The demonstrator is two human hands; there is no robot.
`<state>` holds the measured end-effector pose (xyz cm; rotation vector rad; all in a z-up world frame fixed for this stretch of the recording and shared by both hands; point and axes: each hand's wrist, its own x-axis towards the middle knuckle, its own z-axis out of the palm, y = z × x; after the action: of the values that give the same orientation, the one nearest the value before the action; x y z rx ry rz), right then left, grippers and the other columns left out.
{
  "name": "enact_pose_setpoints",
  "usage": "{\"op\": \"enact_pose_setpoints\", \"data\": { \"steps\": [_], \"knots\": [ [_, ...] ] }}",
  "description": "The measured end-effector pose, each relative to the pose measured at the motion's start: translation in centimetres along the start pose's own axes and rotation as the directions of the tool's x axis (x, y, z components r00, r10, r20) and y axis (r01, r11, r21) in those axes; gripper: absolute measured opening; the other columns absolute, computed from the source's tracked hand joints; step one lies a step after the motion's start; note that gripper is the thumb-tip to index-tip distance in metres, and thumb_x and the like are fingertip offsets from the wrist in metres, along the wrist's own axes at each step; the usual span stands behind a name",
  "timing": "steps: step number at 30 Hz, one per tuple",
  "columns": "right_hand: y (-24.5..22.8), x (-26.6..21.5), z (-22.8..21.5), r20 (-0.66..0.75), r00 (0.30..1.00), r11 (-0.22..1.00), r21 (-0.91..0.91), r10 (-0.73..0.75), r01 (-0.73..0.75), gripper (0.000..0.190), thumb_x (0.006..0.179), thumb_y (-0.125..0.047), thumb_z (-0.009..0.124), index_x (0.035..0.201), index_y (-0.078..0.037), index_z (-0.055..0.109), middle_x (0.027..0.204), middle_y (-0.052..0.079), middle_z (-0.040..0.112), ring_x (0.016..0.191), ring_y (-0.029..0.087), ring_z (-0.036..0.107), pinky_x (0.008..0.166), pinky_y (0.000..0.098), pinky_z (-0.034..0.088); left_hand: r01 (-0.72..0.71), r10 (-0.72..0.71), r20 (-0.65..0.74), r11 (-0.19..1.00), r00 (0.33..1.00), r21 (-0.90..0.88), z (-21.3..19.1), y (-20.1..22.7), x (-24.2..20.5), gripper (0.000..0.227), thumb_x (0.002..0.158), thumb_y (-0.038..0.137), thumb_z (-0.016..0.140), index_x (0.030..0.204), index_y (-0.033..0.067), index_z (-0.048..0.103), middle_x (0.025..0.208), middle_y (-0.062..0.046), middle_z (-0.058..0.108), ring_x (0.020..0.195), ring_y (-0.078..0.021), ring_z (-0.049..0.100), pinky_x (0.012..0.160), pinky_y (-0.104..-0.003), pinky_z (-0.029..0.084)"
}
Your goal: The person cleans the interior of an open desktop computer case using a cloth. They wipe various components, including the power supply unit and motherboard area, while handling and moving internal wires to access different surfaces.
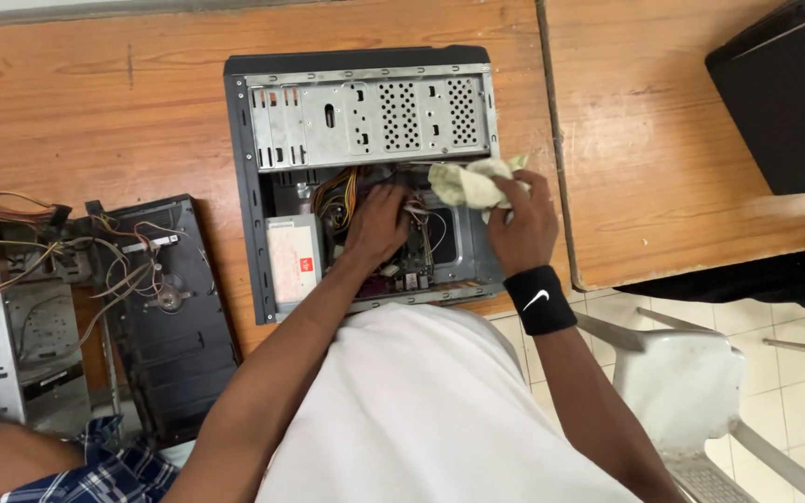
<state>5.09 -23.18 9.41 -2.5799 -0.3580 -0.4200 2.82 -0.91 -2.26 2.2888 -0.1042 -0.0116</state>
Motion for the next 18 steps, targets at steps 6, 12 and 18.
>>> {"op": "enact_pose_setpoints", "data": {
  "steps": [6, 12, 18],
  "knots": [
    [0.2, -0.5, 2.1, 0.013, 1.000, 1.000, -0.021, 0.018, -0.018, 0.039, 0.083, 0.005, 0.068, 0.118, -0.011, 0.071, 0.127, 0.016, 0.058, 0.117, 0.039, 0.059, 0.092, 0.0472, 0.052, 0.062, -0.096, -0.162, 0.977, 0.982, -0.204, -2.0, 1.6, 0.0, 0.029, 0.091, -0.002, 0.061, 0.119, 0.0032, 0.061, 0.111, -0.023, 0.065, 0.105, -0.0437, 0.062, 0.088, -0.049, 0.051],
    [0.0, -0.5, 2.1, 0.035, 0.999, 0.997, -0.071, -0.005, 0.007, 0.041, 0.080, 0.006, 0.068, 0.117, -0.011, 0.072, 0.126, 0.016, 0.060, 0.115, 0.038, 0.061, 0.089, 0.0456, 0.054, 0.051, -0.130, -0.233, 0.947, 0.964, -0.318, -1.1, 1.0, 0.3, 0.017, 0.106, 0.011, 0.053, 0.117, 0.0013, 0.061, 0.105, -0.023, 0.070, 0.096, -0.0408, 0.068, 0.083, -0.046, 0.053],
    [-3.5, 1.0, 1.8, 0.200, 0.979, 0.990, 0.141, -0.042, 0.013, 0.037, 0.080, -0.002, 0.071, 0.116, -0.008, 0.072, 0.115, 0.018, 0.068, 0.098, 0.039, 0.068, 0.082, 0.0465, 0.057, 0.228, -0.288, -0.123, 0.905, 0.950, -0.358, -1.5, 1.3, 0.7, 0.035, 0.111, 0.030, 0.042, 0.116, 0.0009, 0.062, 0.093, -0.024, 0.069, 0.083, -0.0410, 0.068, 0.078, -0.048, 0.050]
  ]
}}
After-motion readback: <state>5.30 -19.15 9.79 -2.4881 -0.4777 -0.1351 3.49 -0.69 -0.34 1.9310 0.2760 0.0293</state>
